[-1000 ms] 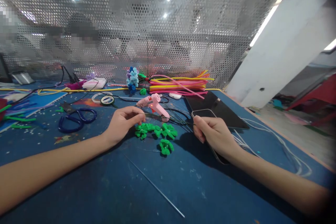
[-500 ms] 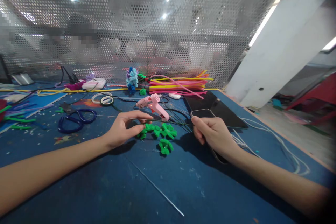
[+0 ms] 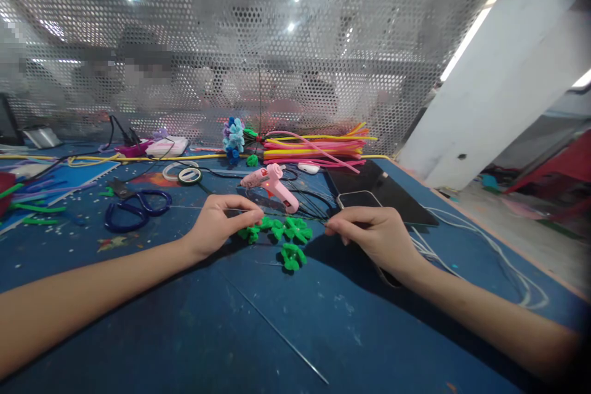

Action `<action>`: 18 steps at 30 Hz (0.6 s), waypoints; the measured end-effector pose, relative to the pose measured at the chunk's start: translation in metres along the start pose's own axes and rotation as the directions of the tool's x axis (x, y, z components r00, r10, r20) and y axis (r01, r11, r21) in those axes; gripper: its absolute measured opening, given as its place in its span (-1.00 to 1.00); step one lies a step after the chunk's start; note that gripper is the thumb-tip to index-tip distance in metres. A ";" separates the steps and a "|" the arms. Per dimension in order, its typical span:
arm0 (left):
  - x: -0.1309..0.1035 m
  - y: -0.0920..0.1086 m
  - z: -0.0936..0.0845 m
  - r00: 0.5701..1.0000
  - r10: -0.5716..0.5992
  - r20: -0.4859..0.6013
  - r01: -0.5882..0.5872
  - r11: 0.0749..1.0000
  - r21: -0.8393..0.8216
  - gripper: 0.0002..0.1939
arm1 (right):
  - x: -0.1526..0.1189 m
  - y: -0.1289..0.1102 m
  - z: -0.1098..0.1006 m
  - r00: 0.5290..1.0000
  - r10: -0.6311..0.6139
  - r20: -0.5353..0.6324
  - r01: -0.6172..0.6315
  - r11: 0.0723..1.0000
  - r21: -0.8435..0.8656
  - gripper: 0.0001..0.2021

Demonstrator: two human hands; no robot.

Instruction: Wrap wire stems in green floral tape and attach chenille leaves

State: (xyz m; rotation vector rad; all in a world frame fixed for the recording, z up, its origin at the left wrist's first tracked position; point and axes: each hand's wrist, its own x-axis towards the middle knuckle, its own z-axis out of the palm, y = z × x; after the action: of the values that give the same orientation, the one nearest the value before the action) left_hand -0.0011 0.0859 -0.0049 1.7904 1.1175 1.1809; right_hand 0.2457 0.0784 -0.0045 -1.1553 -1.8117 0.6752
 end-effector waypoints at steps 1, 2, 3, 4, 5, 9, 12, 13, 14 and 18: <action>0.000 0.001 0.000 1.000 -0.012 0.003 0.012 1.000 -0.012 -0.83 | -0.001 0.000 0.000 1.000 -0.016 -0.022 0.016 1.000 0.000 -0.79; 0.000 0.002 0.001 1.000 -0.025 0.005 0.025 0.999 -0.024 -0.83 | -0.001 0.000 0.000 0.999 -0.029 -0.044 0.030 1.000 0.002 -0.82; 0.000 0.002 0.001 0.999 -0.039 0.008 0.039 0.999 -0.035 -0.82 | -0.002 0.000 0.000 0.997 -0.043 -0.065 0.043 0.999 0.002 -0.84; 0.001 0.002 0.002 0.998 -0.056 0.014 0.056 0.997 -0.049 -0.82 | -0.003 0.000 0.000 0.995 -0.059 -0.086 0.059 0.998 -0.003 -0.87; 0.001 0.001 0.002 0.997 -0.075 0.020 0.076 0.995 -0.065 -0.81 | -0.004 0.001 0.000 0.992 -0.081 -0.102 0.080 0.997 -0.013 -0.89; 0.002 -0.003 0.004 0.989 -0.140 0.044 0.145 0.977 -0.155 -0.79 | -0.009 0.004 0.000 0.963 -0.248 -0.108 0.242 0.968 -0.068 -0.97; 0.003 -0.006 0.005 0.987 -0.152 0.058 0.161 0.967 -0.196 -0.80 | -0.012 0.006 0.000 0.907 -0.410 -0.093 0.402 0.910 -0.098 -0.91; 0.003 -0.006 0.005 0.986 -0.152 0.064 0.162 0.965 -0.204 -0.80 | -0.013 0.006 0.000 0.887 -0.454 -0.080 0.445 0.889 -0.105 -0.89; 0.003 -0.007 0.005 0.986 -0.152 0.068 0.164 0.963 -0.214 -0.81 | -0.013 0.006 0.001 0.873 -0.483 -0.063 0.475 0.873 -0.108 -0.88; 0.004 -0.010 0.004 0.989 -0.139 0.045 0.146 0.951 -0.272 -0.87 | -0.010 0.003 0.001 0.912 -0.409 0.023 0.408 0.903 -0.134 -0.95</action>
State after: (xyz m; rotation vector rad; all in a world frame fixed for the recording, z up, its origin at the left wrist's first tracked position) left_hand 0.0006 0.0934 -0.0138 1.4849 0.9964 1.1609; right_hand 0.2485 0.0705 -0.0116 -0.8160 -2.0366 0.3051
